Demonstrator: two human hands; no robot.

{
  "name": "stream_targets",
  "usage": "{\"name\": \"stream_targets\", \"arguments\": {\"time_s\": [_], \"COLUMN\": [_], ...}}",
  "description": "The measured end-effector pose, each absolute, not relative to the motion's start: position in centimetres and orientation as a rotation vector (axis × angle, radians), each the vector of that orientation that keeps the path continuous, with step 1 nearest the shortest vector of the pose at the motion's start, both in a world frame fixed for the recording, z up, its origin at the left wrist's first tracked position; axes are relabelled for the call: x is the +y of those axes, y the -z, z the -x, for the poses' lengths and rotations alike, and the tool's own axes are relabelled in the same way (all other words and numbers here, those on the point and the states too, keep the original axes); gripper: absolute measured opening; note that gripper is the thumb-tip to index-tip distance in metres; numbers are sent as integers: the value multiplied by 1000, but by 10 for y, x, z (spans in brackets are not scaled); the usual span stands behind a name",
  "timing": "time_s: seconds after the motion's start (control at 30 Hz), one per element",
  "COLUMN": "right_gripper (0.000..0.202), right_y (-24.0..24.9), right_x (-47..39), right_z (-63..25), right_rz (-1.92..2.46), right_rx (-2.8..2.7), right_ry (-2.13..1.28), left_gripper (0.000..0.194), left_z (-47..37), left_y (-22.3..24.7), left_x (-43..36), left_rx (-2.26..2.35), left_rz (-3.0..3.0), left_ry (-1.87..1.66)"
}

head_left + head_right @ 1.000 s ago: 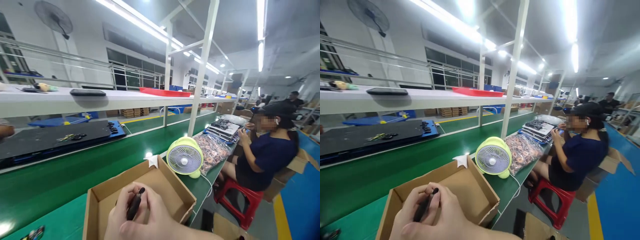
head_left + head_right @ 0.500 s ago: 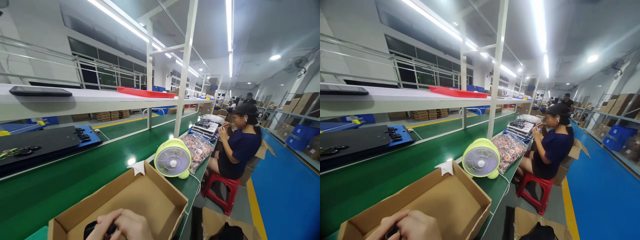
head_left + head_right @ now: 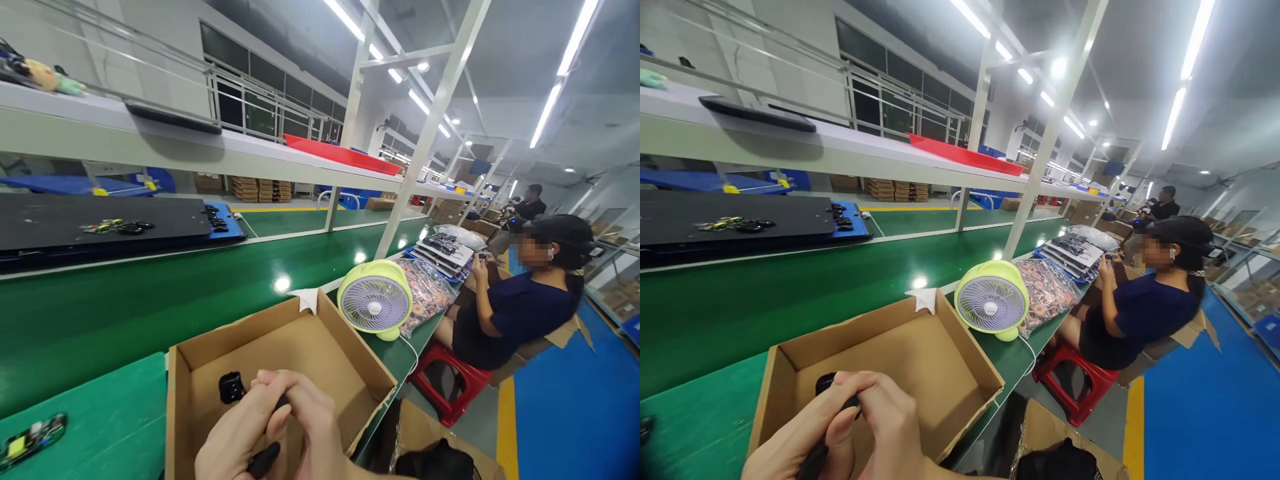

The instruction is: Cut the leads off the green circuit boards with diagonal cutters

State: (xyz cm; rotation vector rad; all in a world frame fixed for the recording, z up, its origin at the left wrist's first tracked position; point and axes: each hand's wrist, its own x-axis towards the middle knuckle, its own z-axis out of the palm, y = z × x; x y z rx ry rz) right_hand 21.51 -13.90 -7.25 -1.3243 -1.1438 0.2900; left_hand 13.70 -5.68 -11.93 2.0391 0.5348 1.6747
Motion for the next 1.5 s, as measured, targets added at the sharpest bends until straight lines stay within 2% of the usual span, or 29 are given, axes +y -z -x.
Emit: {"name": "stream_targets", "arguments": {"time_s": [0.1,0.23,0.33,0.43,0.53,0.67,0.77,0.87,0.93,1.07,1.2,1.37,1.47,1.5], "right_gripper": [86,85,80,84,65,46,54,64,63,51,27,15,5,9], "right_y": [86,81,67,66,71,65,57,61,71,98,119,132,122,114], "right_x": [-134,-122,-121,-127,-137,-145,-132,-95,-65,-15,4,6,-1,-6], "right_z": [-217,-225,-242,-264,-282,-298,-301,-298,-293,-285,-280,-277,-282,-286], "right_rz": [1342,1173,1096,980,1069,1409,1665,1714,1740,1677,1535,1481,1445,1426], "right_rx": [-1173,-1225,-1389,-1376,-1291,-1490,-1962,-2525,-2720,-2827,-2945,-2920,-2762,-2681], "right_ry": [-290,-226,-541,-790,-804,-745,-755,-592,-475,-336,-251,-271,-350,-379], "left_gripper": [31,34,36,25,16,20,19,13,7,19,19,21,23,23], "left_z": [-137,-136,-134,-129,-121,-105,-95,-88,-85,-77,-68,-63,-63,-63], "left_y": [114,100,79,57,39,22,13,7,3,-3,-6,-7,-8,-9], "left_x": [-55,-48,-48,-51,-49,-34,-22,-16,-16,-22,-28,-34,-37,-38], "left_rx": [460,384,250,407,521,413,403,446,472,471,444,401,384,380], "left_rz": [-2113,-2235,-2306,-2067,-1560,-1088,-882,-722,-649,-587,-620,-662,-694,-698], "left_ry": [-1679,-1707,-1611,-1463,-1425,-1446,-1528,-1553,-1527,-1511,-1544,-1578,-1563,-1558]}}
